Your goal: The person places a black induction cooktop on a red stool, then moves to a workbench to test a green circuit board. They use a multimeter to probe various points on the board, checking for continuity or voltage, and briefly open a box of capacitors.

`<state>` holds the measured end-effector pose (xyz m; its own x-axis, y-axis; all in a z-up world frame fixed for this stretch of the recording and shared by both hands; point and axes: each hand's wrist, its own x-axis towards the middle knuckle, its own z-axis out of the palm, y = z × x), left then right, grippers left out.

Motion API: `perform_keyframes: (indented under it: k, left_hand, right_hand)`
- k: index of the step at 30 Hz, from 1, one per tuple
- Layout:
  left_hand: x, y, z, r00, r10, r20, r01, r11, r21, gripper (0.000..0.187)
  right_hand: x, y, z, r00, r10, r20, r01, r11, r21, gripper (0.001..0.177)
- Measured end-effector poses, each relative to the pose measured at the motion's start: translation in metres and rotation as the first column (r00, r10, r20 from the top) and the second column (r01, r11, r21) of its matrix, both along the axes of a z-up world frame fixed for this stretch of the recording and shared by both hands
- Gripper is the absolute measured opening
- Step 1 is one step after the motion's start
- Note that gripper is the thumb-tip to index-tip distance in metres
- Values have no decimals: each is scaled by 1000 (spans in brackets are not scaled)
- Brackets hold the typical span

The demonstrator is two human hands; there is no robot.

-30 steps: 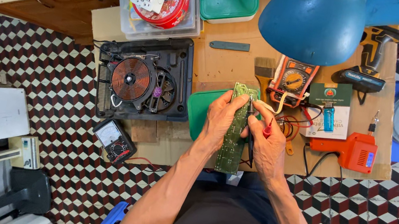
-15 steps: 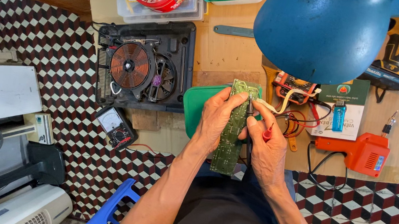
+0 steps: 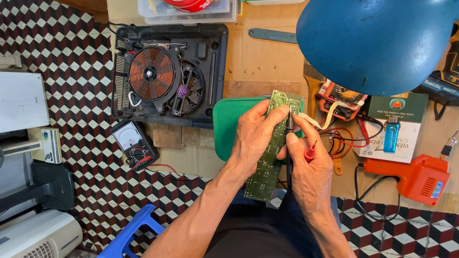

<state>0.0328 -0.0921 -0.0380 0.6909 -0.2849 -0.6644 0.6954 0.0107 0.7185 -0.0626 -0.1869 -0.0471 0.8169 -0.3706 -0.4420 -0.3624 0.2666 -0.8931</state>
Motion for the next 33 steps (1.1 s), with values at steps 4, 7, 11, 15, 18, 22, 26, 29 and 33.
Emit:
perform_keyframes:
  k: [4, 7, 11, 15, 18, 22, 26, 29, 33]
  left_hand:
    - [0, 0, 2, 1000, -1, 7, 1, 1000, -5, 26]
    - [1, 1, 2, 1000, -1, 3, 1, 1000, -19, 26]
    - [3, 2, -1, 999, 9, -39, -11, 998, -66, 26]
    - [5, 6, -2, 998, 0, -64, -6, 996, -93, 26]
    - [6, 7, -2, 997, -5, -71, -2, 994, -107, 26]
    - [7, 7, -2, 998, -11, -67, 4, 994, -106, 25]
    - [7, 8, -2, 998, -15, -67, 8, 994, -107, 26]
    - [7, 8, -1, 997, -22, -70, 15, 995, -100, 27]
    - [7, 8, -2, 997, -16, -74, 8, 994, -108, 27]
  right_hand:
    - [0, 0, 2, 1000, 1, -24, -1, 1000, 7, 43]
    - [1, -1, 4, 999, 6, -40, -5, 1000, 7, 43]
    - [2, -2, 4, 999, 20, -38, -20, 1000, -11, 42]
    - [3, -2, 5, 999, 25, -46, -26, 1000, -10, 42]
    - [4, -2, 5, 999, 28, -41, -28, 999, -16, 42]
    - [4, -2, 3, 999, 27, -22, -28, 999, -17, 41]
    - [3, -1, 2, 1000, 24, -16, -24, 1000, 5, 41]
    - [3, -1, 2, 1000, 16, -6, -16, 1000, 22, 41]
    - [3, -2, 4, 999, 35, -15, -35, 999, 6, 42]
